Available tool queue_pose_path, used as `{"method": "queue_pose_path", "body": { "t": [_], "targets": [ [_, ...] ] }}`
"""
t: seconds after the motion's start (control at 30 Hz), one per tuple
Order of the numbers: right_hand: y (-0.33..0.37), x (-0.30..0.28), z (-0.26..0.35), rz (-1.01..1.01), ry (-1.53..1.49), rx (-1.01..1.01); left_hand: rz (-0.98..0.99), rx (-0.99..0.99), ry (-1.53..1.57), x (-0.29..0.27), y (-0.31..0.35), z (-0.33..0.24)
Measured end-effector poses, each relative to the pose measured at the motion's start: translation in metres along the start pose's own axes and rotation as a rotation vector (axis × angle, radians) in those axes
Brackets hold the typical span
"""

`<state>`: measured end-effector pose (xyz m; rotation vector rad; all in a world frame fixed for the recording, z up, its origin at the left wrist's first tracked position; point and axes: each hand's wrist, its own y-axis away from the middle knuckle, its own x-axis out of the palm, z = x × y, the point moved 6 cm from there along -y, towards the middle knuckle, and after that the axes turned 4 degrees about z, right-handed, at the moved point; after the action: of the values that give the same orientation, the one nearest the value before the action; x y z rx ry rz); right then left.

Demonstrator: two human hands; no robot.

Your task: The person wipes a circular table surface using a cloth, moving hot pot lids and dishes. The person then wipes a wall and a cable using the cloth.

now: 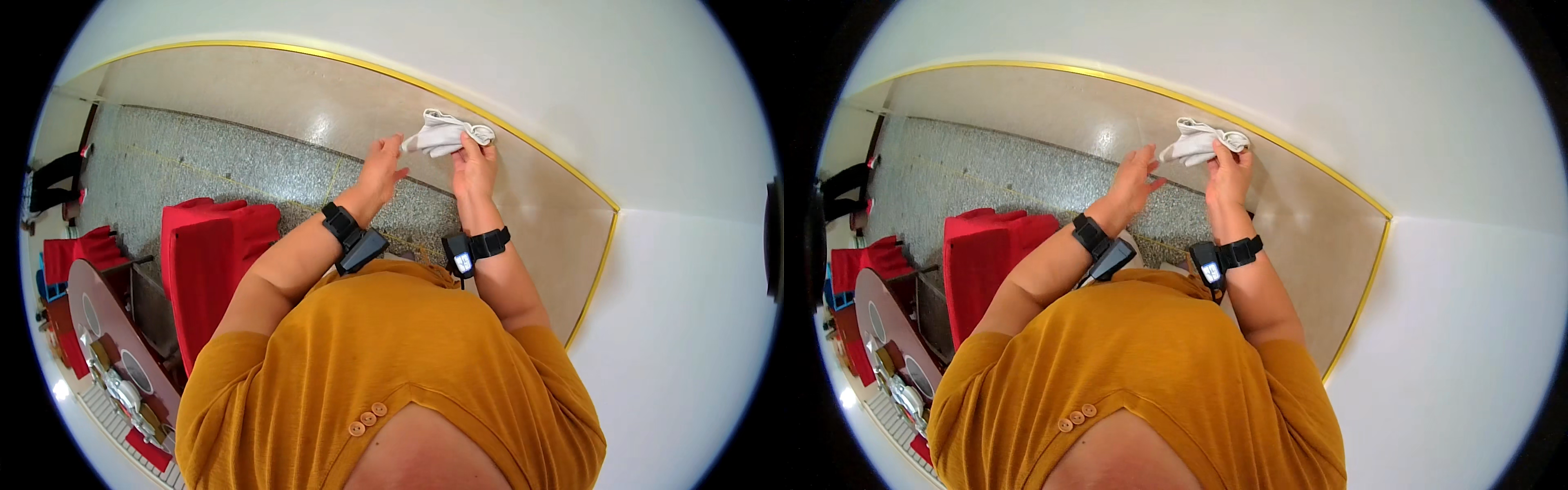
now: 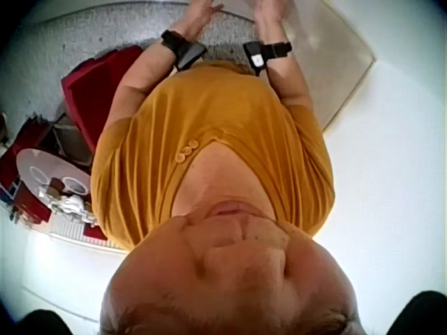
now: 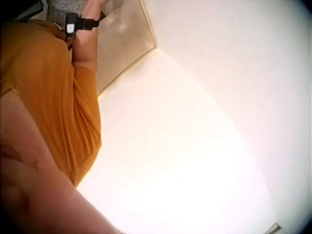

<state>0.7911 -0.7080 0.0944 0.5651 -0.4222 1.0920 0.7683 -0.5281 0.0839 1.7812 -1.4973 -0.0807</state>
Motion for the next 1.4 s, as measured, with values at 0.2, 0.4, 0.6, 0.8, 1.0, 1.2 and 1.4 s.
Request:
{"method": "queue_pose_path", "body": {
  "t": [0.2,0.4,0.6,0.8,1.0,1.2,1.4],
  "targets": [
    [0.006,0.002,0.003,0.195,-0.008,0.185,0.389,0.410,-0.610,0.016,-0.022,-0.021],
    [0.012,-0.010,-0.002,0.320,-0.160,0.366,0.465,0.143,-0.366,0.019,-0.001,-0.025],
    [0.032,-0.016,-0.003,0.234,-0.253,0.472,0.550,0.106,-0.343,0.013,0.009,-0.044],
    [0.037,-0.022,-0.015,0.444,0.047,0.502,0.538,0.002,-0.122,0.013,0.020,-0.055],
    [0.032,-0.045,0.009,0.277,0.476,0.248,0.454,0.137,-0.414,-0.033,0.008,-0.076],
    [0.034,-0.024,0.037,0.212,0.548,-0.035,0.317,0.890,-0.877,-0.039,-0.001,-0.108],
    [0.017,0.032,0.056,0.224,0.647,-0.299,0.011,0.436,-0.692,-0.035,-0.031,-0.141]
  ]
}}
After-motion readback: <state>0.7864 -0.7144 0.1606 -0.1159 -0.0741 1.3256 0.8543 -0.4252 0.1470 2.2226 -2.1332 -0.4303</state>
